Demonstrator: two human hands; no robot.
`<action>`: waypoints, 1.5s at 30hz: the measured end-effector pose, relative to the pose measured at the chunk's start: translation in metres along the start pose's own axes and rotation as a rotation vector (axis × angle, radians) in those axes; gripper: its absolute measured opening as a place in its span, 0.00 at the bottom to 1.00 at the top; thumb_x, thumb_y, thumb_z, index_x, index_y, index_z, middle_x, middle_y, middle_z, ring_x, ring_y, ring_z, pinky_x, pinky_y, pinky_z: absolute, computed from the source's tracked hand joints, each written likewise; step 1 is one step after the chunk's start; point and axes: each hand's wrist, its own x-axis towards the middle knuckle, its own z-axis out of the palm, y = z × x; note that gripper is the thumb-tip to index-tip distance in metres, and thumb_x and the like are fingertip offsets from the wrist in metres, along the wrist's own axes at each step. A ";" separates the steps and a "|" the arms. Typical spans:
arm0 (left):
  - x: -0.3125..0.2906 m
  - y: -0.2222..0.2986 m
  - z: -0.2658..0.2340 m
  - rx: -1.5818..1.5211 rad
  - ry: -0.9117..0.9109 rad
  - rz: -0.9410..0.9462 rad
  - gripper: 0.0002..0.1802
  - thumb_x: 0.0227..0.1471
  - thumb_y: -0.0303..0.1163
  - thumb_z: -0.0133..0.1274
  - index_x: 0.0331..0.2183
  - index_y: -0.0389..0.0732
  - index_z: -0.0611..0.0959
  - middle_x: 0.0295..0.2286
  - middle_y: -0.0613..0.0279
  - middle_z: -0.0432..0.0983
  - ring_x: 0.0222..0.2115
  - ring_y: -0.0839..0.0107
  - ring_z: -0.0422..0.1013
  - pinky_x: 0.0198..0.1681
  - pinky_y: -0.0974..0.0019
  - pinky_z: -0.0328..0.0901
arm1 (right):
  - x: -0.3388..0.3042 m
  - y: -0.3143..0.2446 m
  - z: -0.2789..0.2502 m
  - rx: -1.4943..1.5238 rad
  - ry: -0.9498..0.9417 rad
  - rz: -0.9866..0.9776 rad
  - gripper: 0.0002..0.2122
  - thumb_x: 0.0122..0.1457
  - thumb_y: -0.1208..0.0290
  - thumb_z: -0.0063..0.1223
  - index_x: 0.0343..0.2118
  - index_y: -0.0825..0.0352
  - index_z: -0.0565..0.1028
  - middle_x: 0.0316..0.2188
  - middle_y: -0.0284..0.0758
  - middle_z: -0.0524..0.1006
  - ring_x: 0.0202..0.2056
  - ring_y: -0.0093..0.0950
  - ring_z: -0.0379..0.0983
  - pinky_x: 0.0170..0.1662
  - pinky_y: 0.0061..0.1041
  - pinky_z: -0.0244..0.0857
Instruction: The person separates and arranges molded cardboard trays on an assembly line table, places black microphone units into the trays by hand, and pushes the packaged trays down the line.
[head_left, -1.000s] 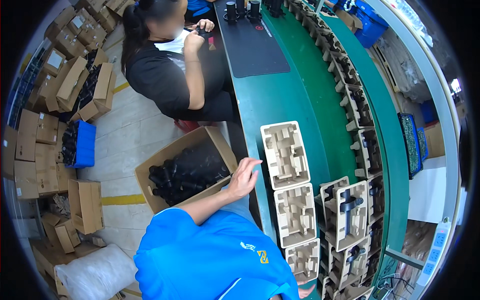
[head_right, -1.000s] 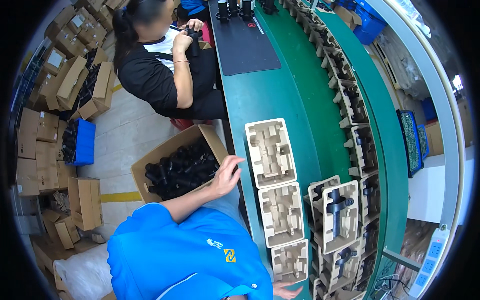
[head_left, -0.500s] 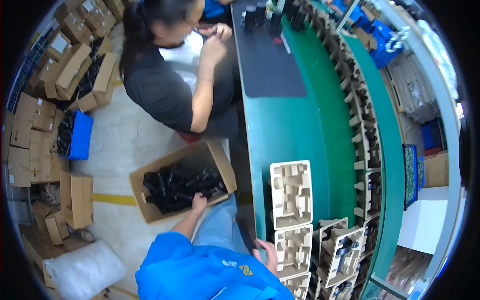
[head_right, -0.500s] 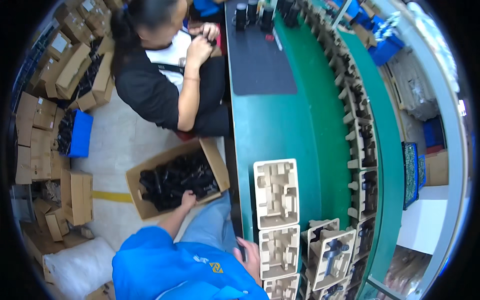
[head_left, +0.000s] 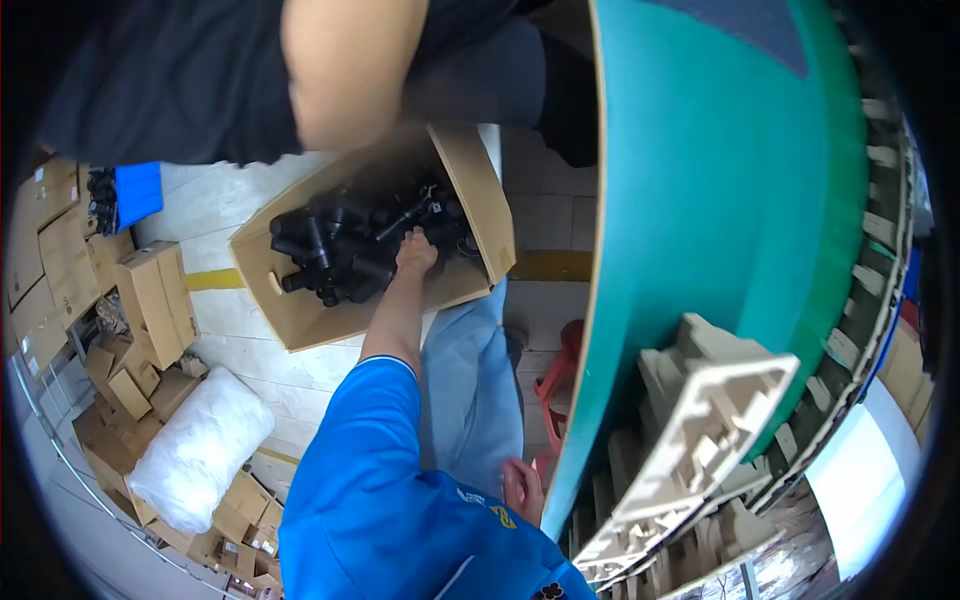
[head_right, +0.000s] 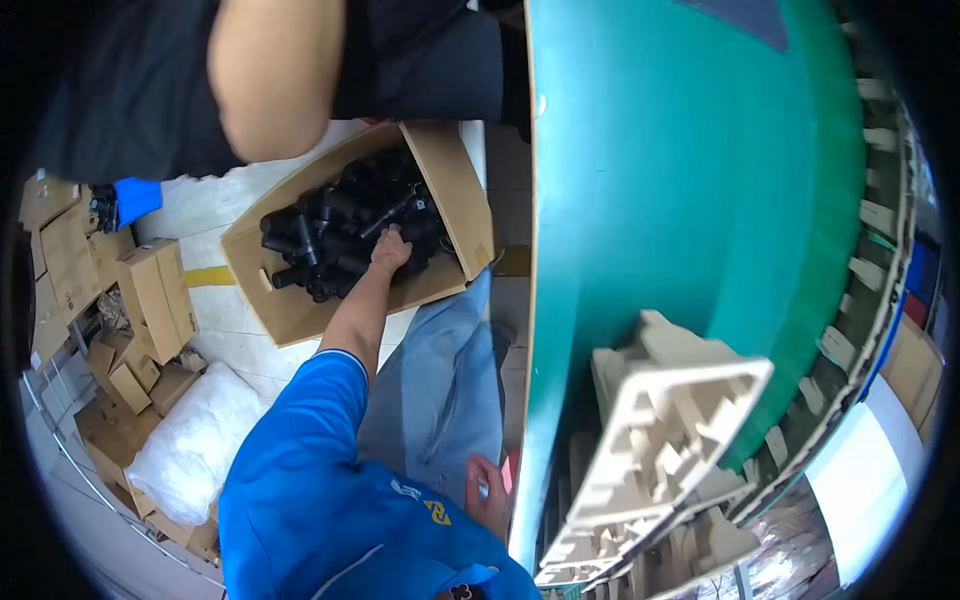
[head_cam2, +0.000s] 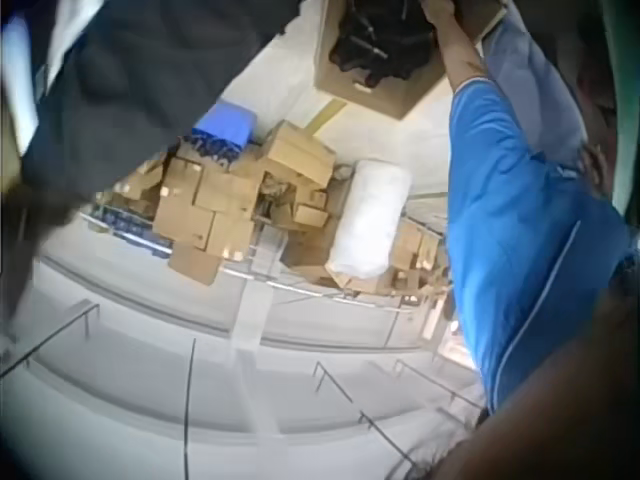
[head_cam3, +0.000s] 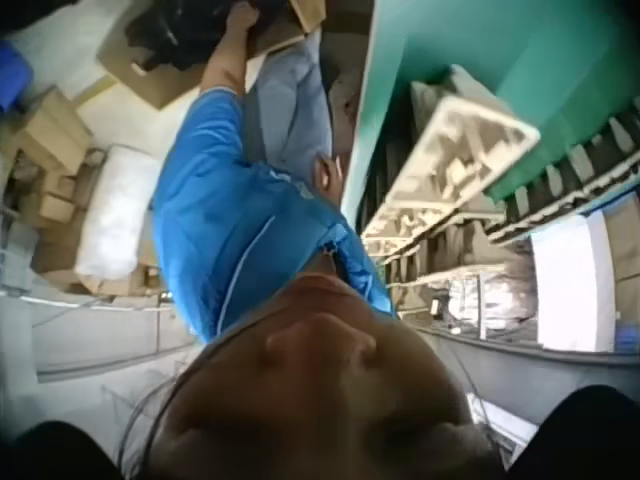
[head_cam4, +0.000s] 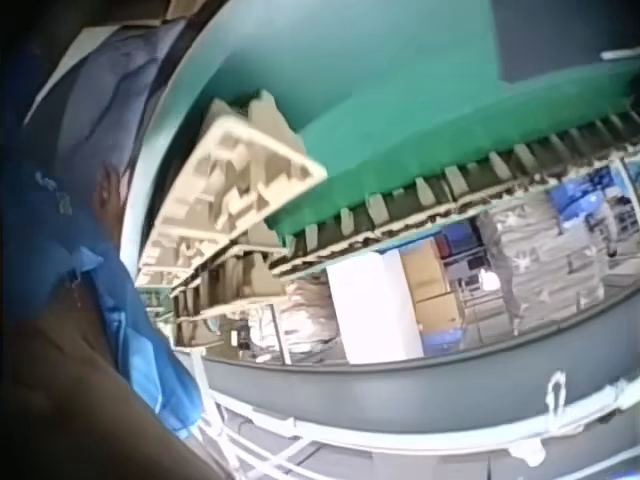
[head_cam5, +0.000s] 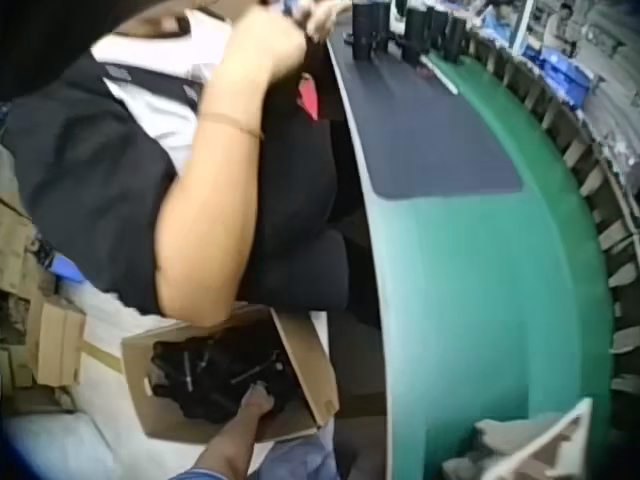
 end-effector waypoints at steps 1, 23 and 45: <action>0.014 0.000 0.011 0.084 0.007 -0.002 0.32 0.48 0.38 0.53 0.55 0.43 0.65 0.54 0.47 0.61 0.55 0.52 0.61 0.54 0.51 0.63 | 0.000 0.013 0.003 -0.017 -0.002 0.040 0.12 0.60 0.74 0.52 0.47 0.68 0.71 0.39 0.36 0.76 0.41 0.24 0.73 0.43 0.21 0.66; 0.003 -0.068 0.086 -0.106 0.036 0.207 0.52 0.27 0.50 0.66 0.54 0.33 0.69 0.51 0.31 0.61 0.52 0.41 0.59 0.61 0.51 0.46 | -0.001 0.059 0.021 0.064 0.000 0.075 0.17 0.64 0.61 0.45 0.51 0.66 0.69 0.41 0.38 0.76 0.45 0.29 0.72 0.49 0.26 0.65; -0.557 0.072 -0.203 -1.016 -0.950 0.882 0.41 0.36 0.38 0.64 0.51 0.34 0.66 0.38 0.54 0.70 0.35 0.63 0.73 0.40 0.65 0.68 | -0.116 -0.129 -0.060 0.502 0.364 -0.894 0.37 0.52 0.71 0.62 0.60 0.73 0.50 0.51 0.44 0.65 0.53 0.32 0.63 0.57 0.35 0.57</action>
